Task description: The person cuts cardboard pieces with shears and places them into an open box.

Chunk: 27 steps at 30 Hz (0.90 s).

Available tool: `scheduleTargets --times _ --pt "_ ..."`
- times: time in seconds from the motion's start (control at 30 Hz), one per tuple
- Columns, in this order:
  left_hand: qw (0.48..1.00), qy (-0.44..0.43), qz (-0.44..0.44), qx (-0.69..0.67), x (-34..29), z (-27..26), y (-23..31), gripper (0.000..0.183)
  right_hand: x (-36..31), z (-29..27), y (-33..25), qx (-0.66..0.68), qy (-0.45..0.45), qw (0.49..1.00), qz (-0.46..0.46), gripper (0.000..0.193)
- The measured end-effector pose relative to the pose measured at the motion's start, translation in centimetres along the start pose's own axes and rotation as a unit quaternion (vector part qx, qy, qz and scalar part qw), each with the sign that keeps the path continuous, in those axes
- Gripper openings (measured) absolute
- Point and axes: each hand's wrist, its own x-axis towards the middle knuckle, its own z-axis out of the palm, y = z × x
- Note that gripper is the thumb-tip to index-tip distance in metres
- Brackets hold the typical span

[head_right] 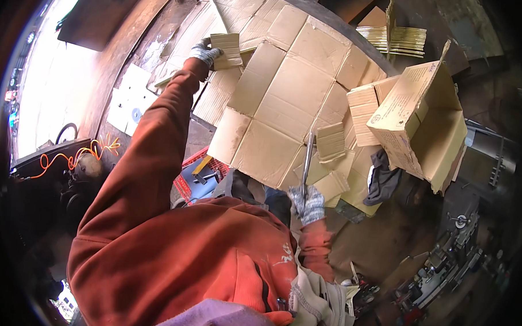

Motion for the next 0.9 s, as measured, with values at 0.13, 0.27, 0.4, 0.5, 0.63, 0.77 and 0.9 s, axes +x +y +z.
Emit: scheduleTargets --times 0.13,0.27,0.4,0.5,0.63,0.77,0.9 --pt "0.954 -0.041 -0.001 0.296 1.9 0.0 3.2 0.065 -0.9 0.9 4.4 0.017 0.018 0.998 -0.055 0.026" --pt "0.903 0.086 0.187 0.378 1.2 0.0 2.4 0.059 -1.1 1.7 6.3 0.073 0.028 0.997 -0.013 0.026" --pt "0.970 0.140 0.087 0.180 -5.7 0.0 0.5 0.053 0.1 1.5 5.4 -0.149 0.090 0.941 -0.291 0.024" --pt "0.974 0.152 0.030 0.166 -13.3 -1.4 -6.6 0.048 -1.3 1.4 1.7 0.084 -0.003 0.996 -0.010 0.022" --pt "0.958 0.139 0.058 0.245 -19.4 1.1 -10.2 0.042 -2.4 1.7 0.4 0.187 0.017 0.980 0.070 0.018" --pt "0.906 0.113 0.187 0.361 -22.7 4.4 -3.2 0.041 -2.8 1.5 2.8 0.025 0.069 0.993 -0.091 0.026" --pt "0.888 0.019 0.321 0.329 -22.8 9.5 0.0 0.037 -3.3 0.5 6.3 -0.010 0.117 0.991 -0.062 0.040"
